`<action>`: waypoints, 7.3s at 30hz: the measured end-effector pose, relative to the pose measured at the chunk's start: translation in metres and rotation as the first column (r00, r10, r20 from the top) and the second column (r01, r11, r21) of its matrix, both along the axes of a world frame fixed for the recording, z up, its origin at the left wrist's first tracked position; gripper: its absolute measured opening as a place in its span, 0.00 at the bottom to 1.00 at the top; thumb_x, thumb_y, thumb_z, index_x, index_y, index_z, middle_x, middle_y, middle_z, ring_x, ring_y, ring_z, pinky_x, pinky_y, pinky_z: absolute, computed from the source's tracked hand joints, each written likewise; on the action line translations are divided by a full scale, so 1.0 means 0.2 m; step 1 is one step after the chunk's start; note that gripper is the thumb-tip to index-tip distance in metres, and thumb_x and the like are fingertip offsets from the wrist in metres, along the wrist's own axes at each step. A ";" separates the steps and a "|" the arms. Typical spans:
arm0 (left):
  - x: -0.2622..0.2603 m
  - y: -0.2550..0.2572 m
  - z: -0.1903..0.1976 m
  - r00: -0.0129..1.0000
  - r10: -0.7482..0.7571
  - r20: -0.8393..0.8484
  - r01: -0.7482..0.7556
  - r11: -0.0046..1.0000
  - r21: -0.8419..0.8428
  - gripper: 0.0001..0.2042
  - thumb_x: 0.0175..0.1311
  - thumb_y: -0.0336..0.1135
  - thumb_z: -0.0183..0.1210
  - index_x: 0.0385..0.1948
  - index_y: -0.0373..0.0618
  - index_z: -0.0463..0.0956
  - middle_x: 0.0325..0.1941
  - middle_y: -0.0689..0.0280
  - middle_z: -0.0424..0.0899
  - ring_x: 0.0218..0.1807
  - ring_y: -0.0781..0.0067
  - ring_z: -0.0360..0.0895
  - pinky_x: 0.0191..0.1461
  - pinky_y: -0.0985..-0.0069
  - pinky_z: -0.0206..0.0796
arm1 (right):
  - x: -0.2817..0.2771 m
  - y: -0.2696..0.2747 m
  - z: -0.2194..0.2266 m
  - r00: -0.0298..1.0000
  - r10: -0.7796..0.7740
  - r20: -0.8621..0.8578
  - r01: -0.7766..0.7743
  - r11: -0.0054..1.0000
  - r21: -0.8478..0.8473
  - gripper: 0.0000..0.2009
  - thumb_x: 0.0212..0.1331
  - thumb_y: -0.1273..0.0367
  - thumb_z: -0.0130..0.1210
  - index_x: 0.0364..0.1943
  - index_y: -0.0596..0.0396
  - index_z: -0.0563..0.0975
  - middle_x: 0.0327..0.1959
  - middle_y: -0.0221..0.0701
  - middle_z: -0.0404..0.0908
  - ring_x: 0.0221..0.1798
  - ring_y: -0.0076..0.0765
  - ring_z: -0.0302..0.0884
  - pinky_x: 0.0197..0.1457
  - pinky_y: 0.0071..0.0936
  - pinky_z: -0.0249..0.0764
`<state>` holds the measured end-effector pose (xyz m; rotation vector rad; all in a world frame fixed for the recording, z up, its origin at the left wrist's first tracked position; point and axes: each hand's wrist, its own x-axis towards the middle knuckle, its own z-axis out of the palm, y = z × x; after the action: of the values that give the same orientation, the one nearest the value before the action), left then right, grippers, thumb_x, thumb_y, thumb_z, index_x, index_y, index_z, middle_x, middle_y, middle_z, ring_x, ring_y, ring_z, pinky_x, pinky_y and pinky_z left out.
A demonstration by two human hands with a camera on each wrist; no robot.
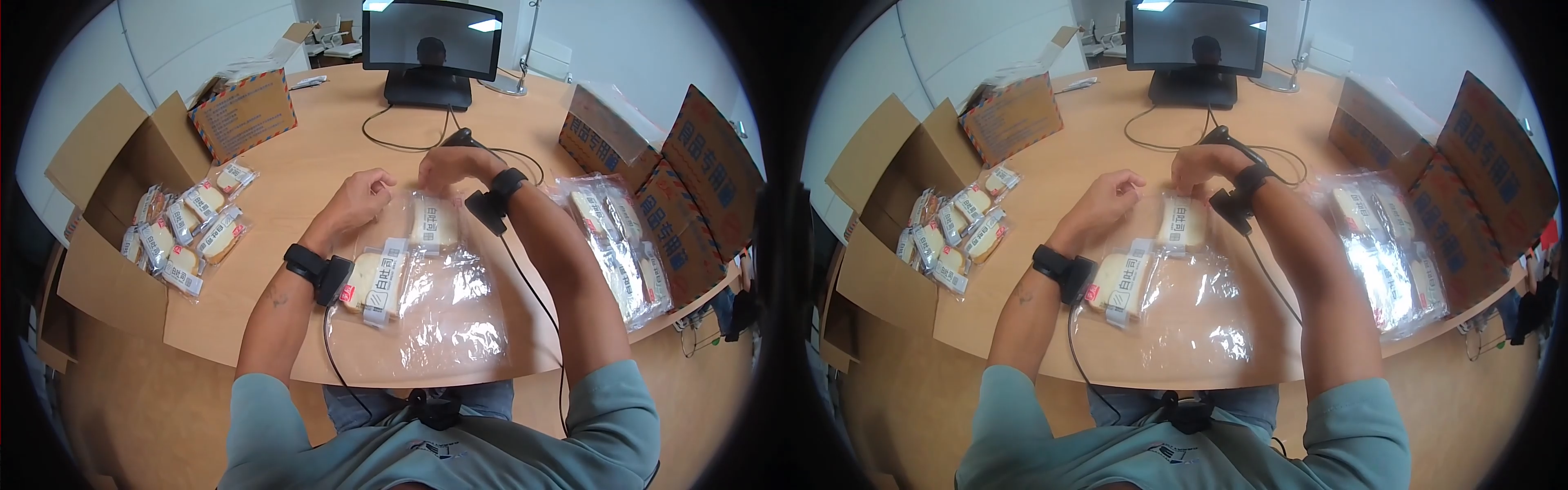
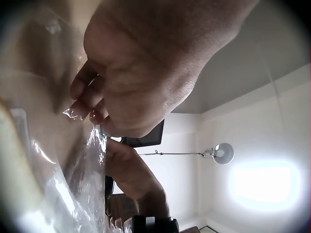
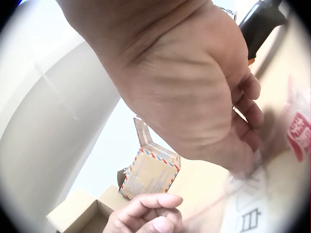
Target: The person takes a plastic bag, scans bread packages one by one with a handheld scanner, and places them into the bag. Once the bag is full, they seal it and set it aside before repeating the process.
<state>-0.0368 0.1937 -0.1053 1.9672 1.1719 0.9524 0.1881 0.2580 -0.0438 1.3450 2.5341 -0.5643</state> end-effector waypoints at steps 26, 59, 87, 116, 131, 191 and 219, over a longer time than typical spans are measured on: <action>-0.05 -0.01 0.08 0.986 -0.149 -0.075 0.104 0.899 -0.425 0.09 0.64 0.35 0.62 0.31 0.37 0.77 0.24 0.65 0.81 0.25 0.78 0.78 0.29 0.78 0.72 | -0.01 0.01 -0.02 0.993 0.090 -0.070 -0.096 0.992 -0.086 0.12 0.51 0.74 0.54 0.39 0.58 0.84 0.30 0.30 0.85 0.35 0.27 0.80 0.41 0.28 0.74; -0.06 0.05 0.03 0.992 -0.083 -0.093 0.050 0.947 -0.316 0.08 0.63 0.33 0.59 0.27 0.39 0.77 0.22 0.67 0.79 0.24 0.79 0.75 0.28 0.78 0.66 | 0.00 -0.11 -0.03 0.979 0.089 -0.181 -0.155 0.908 -0.389 0.15 0.62 0.63 0.54 0.39 0.62 0.83 0.33 0.36 0.88 0.35 0.33 0.85 0.43 0.32 0.79; -1.12 -0.28 0.01 0.562 0.371 -0.740 -0.403 0.903 0.148 0.35 0.50 0.49 0.65 0.62 0.43 0.73 0.57 0.44 0.78 0.64 0.46 0.71 0.69 0.60 0.60 | 0.31 -0.03 -0.38 0.723 -0.203 -0.661 0.676 0.410 0.613 0.16 0.57 0.66 0.58 0.49 0.56 0.77 0.49 0.46 0.77 0.53 0.55 0.73 0.55 0.49 0.70; -0.15 0.21 -0.06 0.330 0.162 0.930 0.581 0.741 -0.336 0.24 0.69 0.32 0.45 0.67 0.40 0.60 0.64 0.51 0.74 0.65 0.43 0.72 0.70 0.35 0.58 | 0.20 -0.08 -0.22 0.603 -0.072 -0.795 0.618 0.671 0.409 0.25 0.48 0.53 0.66 0.43 0.57 0.76 0.41 0.44 0.83 0.45 0.53 0.81 0.48 0.45 0.74; -0.08 0.17 0.01 0.291 0.065 0.955 0.695 0.671 -0.258 0.22 0.75 0.42 0.36 0.63 0.40 0.66 0.61 0.49 0.76 0.60 0.46 0.77 0.63 0.33 0.65 | 0.05 -0.15 -0.20 0.768 0.022 -0.640 0.428 0.726 0.538 0.24 0.47 0.54 0.65 0.43 0.56 0.78 0.38 0.43 0.85 0.40 0.49 0.83 0.46 0.41 0.76; -0.29 -0.01 0.01 0.934 0.033 -0.357 -0.004 0.997 0.083 0.14 0.59 0.34 0.59 0.40 0.31 0.80 0.32 0.63 0.81 0.36 0.75 0.76 0.43 0.76 0.70 | -0.10 0.20 -0.11 0.310 -0.327 -0.893 0.346 0.913 -0.214 0.08 0.54 0.78 0.52 0.37 0.67 0.78 0.25 0.36 0.79 0.25 0.32 0.80 0.26 0.25 0.72; -0.30 0.04 -0.02 0.998 -0.016 0.052 0.018 0.999 -0.040 0.08 0.56 0.35 0.60 0.28 0.40 0.77 0.26 0.72 0.78 0.31 0.82 0.72 0.39 0.78 0.67 | -0.21 0.22 -0.22 0.747 -0.264 -0.610 -0.093 0.867 -0.489 0.09 0.57 0.70 0.57 0.40 0.58 0.78 0.32 0.28 0.78 0.33 0.26 0.76 0.41 0.23 0.73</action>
<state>-0.0960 0.2010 -0.1090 1.9063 1.1351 0.9582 0.1464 0.3025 -0.0872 1.1998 2.4946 -1.8702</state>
